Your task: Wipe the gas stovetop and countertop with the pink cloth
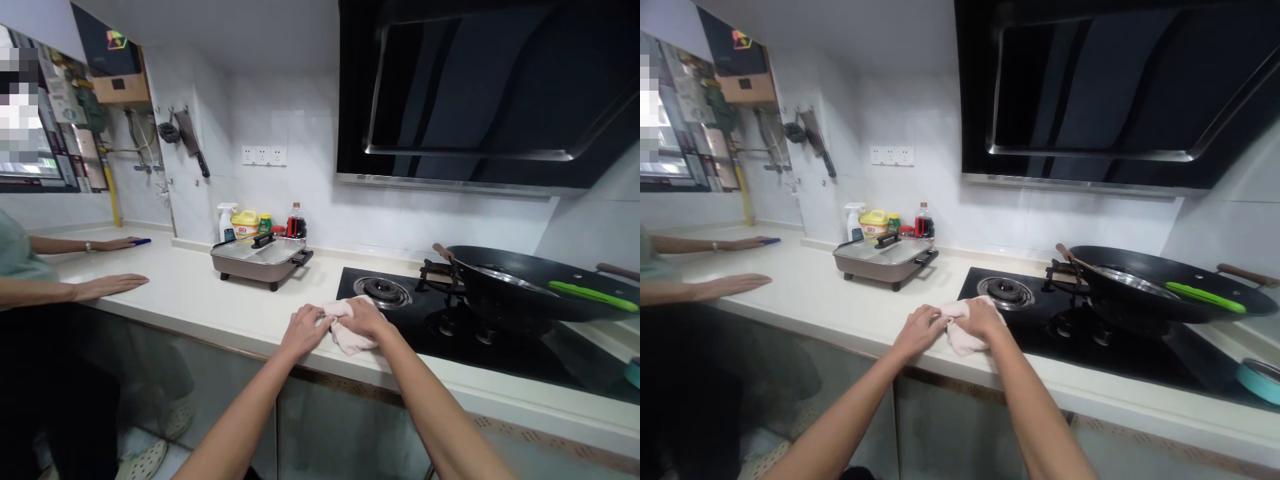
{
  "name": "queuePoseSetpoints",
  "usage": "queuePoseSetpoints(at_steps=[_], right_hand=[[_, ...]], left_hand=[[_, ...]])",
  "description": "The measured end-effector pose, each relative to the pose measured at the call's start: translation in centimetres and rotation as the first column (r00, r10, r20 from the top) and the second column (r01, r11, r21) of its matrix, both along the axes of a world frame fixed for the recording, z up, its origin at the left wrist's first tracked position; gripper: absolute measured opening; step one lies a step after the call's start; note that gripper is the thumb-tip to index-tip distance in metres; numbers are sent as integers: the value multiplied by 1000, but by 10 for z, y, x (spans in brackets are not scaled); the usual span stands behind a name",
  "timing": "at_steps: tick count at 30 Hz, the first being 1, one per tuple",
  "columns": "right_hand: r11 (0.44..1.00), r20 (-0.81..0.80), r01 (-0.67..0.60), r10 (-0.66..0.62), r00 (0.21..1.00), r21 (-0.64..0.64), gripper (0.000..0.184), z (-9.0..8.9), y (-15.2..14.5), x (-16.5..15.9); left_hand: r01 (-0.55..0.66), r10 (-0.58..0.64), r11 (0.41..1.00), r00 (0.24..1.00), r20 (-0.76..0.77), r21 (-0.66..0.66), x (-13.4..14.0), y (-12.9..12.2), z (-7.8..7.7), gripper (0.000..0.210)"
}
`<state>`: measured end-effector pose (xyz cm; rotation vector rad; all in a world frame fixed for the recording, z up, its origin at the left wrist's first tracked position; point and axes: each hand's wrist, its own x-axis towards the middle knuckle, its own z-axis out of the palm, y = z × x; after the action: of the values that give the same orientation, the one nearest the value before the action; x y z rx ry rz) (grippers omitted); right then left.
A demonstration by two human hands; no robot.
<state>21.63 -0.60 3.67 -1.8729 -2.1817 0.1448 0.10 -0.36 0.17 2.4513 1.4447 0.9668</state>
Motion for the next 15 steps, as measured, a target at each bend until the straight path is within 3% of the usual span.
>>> queuePoseSetpoints(at_steps=[3, 7, 15], right_hand=[[990, 9, -138, 139, 990, -9, 73, -5, -17, -14], [991, 16, -133, 133, 991, -3, 74, -11, -36, -2], [990, -11, 143, -143, 990, 1, 71, -14, -67, 117]], left_hand=[[-24, 24, 1000, 995, 100, 3, -3, 7, -3, 44], [-21, 21, 1000, 996, 87, 1, -3, 8, -4, 46], [-7, 8, 1000, 997, -75, 13, 1, -1, 2, 42]])
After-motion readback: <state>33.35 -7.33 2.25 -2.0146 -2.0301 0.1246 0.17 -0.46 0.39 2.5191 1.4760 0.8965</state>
